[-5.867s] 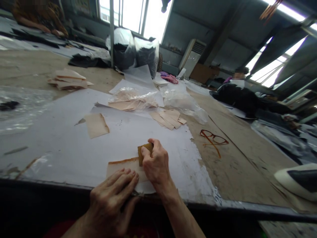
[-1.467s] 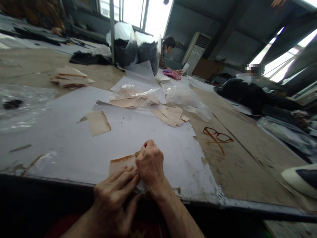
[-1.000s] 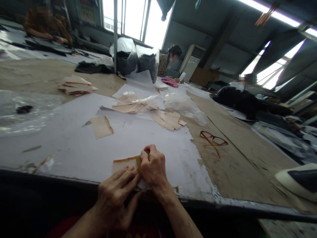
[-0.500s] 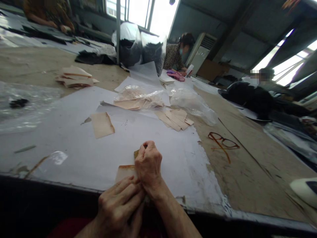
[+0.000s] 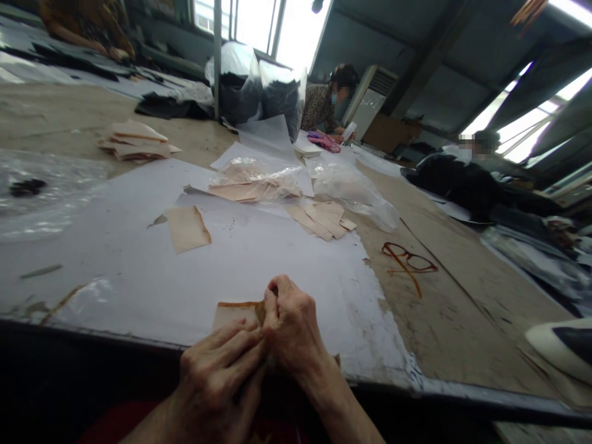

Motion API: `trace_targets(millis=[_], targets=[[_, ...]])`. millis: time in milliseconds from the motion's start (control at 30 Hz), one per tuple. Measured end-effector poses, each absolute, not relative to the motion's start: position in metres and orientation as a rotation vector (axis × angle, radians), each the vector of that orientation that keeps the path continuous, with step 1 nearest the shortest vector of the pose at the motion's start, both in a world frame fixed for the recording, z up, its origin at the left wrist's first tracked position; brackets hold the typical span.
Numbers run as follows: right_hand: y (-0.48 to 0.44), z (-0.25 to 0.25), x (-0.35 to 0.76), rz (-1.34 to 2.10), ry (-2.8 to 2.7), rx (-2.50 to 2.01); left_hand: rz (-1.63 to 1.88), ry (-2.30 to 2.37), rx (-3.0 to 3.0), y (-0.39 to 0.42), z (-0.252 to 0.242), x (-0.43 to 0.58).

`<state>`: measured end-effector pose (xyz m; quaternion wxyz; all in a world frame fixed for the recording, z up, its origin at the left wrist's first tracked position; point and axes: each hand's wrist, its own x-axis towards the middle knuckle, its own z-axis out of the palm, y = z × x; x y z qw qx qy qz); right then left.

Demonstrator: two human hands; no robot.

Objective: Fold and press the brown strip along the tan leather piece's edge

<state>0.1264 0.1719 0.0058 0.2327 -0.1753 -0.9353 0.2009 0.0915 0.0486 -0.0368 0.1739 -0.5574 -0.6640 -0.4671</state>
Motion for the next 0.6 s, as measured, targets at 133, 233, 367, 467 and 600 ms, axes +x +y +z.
trace_targets(millis=[133,233,367,467,600], targets=[[0.175,-0.009,0.112,0.403,-2.519,-0.508,-1.337,-1.882,-1.546,0.049,-0.036,0.091],[0.172,-0.014,0.099,0.367,-2.461,-0.620,-1.312,-1.924,-1.531,0.048,-0.035,0.089],[0.171,-0.013,0.090,0.402,-2.398,-0.858,-1.312,-1.952,-1.556,0.045,-0.037,0.090],[0.176,-0.010,0.089,0.598,-2.328,-0.977,-1.268,-1.950,-1.539,0.043,-0.039,0.091],[0.183,-0.010,0.091,0.863,-2.263,-0.998,-1.345,-1.958,-1.559,0.039,-0.035,0.089]])
